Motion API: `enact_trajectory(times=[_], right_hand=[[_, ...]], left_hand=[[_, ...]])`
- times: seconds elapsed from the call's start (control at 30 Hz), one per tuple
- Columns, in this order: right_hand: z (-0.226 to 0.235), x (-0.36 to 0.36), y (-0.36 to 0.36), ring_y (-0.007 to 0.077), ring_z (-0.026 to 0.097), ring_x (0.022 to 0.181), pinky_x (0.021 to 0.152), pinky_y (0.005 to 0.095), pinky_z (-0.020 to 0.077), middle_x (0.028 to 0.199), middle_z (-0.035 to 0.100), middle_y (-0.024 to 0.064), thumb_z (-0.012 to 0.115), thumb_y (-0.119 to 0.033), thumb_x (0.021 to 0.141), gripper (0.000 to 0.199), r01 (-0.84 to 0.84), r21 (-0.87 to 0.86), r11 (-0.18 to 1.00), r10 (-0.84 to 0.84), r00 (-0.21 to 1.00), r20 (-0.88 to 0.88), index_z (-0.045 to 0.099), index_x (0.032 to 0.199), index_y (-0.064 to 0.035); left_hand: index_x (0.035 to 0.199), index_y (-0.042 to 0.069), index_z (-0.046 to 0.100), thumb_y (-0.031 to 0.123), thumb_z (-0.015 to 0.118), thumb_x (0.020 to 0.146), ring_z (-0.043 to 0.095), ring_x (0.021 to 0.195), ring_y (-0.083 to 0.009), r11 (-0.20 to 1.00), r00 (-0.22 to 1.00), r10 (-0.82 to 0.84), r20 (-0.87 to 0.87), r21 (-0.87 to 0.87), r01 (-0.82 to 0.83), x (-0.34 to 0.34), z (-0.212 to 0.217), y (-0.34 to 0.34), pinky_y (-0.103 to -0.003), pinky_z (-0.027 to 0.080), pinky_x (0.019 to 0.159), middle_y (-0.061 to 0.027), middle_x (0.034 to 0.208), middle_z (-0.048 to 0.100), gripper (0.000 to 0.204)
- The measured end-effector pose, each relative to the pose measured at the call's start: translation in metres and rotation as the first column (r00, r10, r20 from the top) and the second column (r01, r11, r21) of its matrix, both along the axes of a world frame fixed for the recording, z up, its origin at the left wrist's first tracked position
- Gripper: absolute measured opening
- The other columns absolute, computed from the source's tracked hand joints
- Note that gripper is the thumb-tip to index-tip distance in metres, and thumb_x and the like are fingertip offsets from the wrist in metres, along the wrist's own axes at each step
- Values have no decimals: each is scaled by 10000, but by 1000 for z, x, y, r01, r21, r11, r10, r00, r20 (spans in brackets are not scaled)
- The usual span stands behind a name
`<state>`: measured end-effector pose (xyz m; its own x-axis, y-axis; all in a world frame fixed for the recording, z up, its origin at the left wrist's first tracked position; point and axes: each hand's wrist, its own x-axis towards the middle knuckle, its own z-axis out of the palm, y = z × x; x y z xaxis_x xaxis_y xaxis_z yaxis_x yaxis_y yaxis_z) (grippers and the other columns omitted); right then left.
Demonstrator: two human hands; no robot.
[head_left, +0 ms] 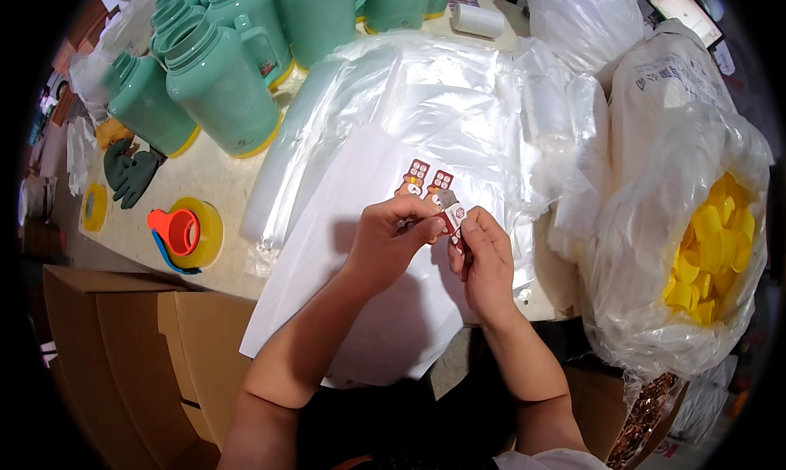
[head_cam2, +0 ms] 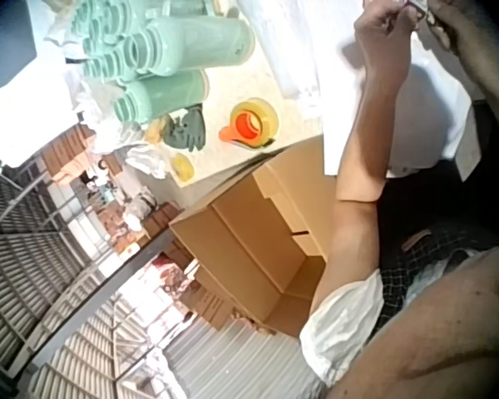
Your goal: The person peels individual stickers from a white backing sheet. The stickers feature a cartoon character and are removed one by one using both hands. The peeled stickers are placed on the table surface.
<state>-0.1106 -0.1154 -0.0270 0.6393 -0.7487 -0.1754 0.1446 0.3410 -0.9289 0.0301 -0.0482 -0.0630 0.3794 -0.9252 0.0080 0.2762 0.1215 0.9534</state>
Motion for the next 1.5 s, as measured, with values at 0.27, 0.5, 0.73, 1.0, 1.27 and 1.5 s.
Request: enact_trajectory(times=[0.27, 0.5, 0.73, 1.0, 1.27, 1.5], right_hand=[[-1, 1, -4, 67, 452, 514, 468, 209, 339, 637, 527, 13, 489, -280, 1019, 321, 53, 214, 975, -52, 999, -12, 529, 779, -72], [2, -4, -4, 37, 425, 536, 496, 193, 334, 649, 514, -29, 513, -278, 1020, 311, -23, 11, 1000, 23, 1000, 3, 511, 772, -90], [9, -8, -1, 18, 373, 581, 521, 194, 302, 660, 473, -50, 492, -296, 1033, 340, -92, -217, 972, 76, 994, -81, 515, 777, -72], [7, -2, 7, 62, 448, 658, 583, 231, 375, 774, 543, 7, 518, -239, 1015, 206, -21, -254, 967, 3, 997, -71, 502, 953, -42], [-4, -2, 9, 239, 594, 679, 596, 304, 467, 829, 576, 137, 562, -69, 932, 167, -26, -811, 584, -157, 977, -144, 497, 1071, -2], [-10, 2, 8, 157, 570, 703, 634, 269, 457, 835, 579, 96, 523, -76, 963, 112, 17, -717, 697, -126, 987, -100, 511, 1044, 1]], left_hand=[[859, -25, 652, -26, 648, 881, 596, 760, -106, 992, 991, -104, -82, -83, 98, -4, 8, 0, -243, 472, 696, -41, 822, 632, 22], [902, -49, 630, -61, 636, 879, 610, 764, -118, 983, 994, -105, 42, -146, 110, -3, 11, 0, -259, 473, 664, -69, 833, 635, 27], [1073, -33, 661, -80, 651, 854, 614, 845, -101, 986, 978, -165, -127, -60, 159, -2, 5, 4, -243, 497, 755, -33, 912, 645, 224], [1150, -15, 643, -64, 653, 861, 617, 883, -89, 959, 950, -271, -152, -131, 253, 5, 10, 4, -233, 500, 791, -27, 951, 644, 293], [984, 0, 660, -38, 669, 867, 590, 778, -62, 990, 978, -139, -158, -48, 133, 3, 6, 4, -213, 472, 674, -35, 889, 668, 124], [906, -3, 647, 17, 661, 895, 548, 635, -54, 999, 985, -35, -166, -18, 32, 3, 4, 2, -197, 410, 533, -37, 774, 654, 27]])
